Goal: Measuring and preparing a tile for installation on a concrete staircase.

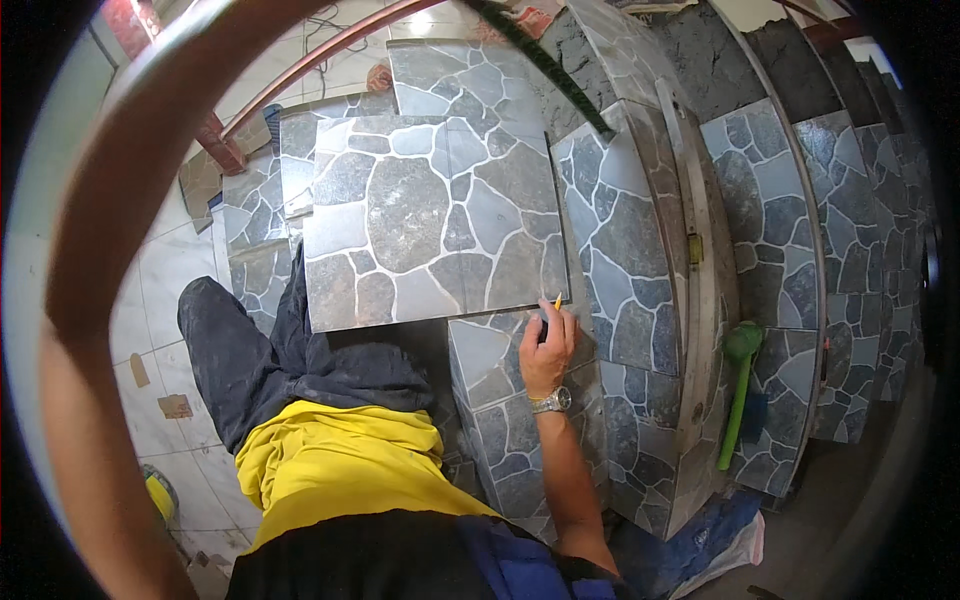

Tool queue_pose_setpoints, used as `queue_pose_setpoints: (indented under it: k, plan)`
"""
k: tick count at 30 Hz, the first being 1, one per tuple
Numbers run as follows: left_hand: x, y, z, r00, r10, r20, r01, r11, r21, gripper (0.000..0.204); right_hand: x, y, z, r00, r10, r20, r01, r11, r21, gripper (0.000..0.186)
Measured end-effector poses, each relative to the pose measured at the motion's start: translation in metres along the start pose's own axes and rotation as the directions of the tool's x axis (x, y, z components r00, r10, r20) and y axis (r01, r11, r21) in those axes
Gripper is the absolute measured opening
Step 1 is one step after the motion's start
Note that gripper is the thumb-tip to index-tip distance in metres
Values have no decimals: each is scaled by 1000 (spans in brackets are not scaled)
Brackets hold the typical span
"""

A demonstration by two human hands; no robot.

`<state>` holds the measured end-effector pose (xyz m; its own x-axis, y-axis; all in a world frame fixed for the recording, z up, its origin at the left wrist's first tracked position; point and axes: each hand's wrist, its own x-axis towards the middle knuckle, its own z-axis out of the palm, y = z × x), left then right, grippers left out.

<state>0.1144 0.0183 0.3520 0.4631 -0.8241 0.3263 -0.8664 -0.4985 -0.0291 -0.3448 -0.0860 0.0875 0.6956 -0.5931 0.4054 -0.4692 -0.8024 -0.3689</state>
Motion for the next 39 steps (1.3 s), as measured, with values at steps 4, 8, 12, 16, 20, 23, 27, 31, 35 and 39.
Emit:
queue_pose_setpoints:
  k: [4, 8, 12, 16, 20, 23, 27, 31, 35, 39]
  plan:
    - [-132, -21, 62, 979, -139, 148, 194, 851, -488, 20, -2, -19, -10, 996, 36, -77, -24, 989, 148, 24]
    - [-235, 61, 89, 743, -123, 658, 643, -143, -753, 20, 47, -132, -42, 943, -106, 315, -77, 853, 516, 56]
    - [-256, 168, 105, 789, -131, 600, 328, -736, -593, 16, 66, -181, -33, 904, -296, 308, 82, 828, 555, 74]
    - [-261, 176, 120, 795, -293, 531, 343, -506, -792, 14, 82, -169, -50, 858, -263, 441, 100, 928, 360, 68]
    - [-259, 169, 111, 785, -255, 564, 370, -538, -758, 28, 107, -162, -85, 733, -355, 580, 236, 933, 273, 58]
    - [-260, 136, 111, 866, -260, 427, 325, -357, -876, 34, 149, -160, -122, 682, -383, 623, 410, 906, 109, 47]
    - [-269, 70, 146, 790, -606, -98, 290, 509, -810, 36, 236, -149, -203, 749, -360, 556, 584, 755, -298, 41]
    - [-306, 41, 211, 555, -624, 550, 368, -409, -835, 66, 334, -143, -237, 732, -272, 625, 649, 557, -518, 40]
    - [-318, 49, 217, 713, -442, 545, 129, -681, -721, 64, 394, -153, -218, 697, -192, 691, 713, 289, -639, 42]
    - [-336, 43, 218, 790, -370, 488, 169, -635, -754, 56, 418, -165, -168, 714, -64, 697, 700, 65, -711, 45]
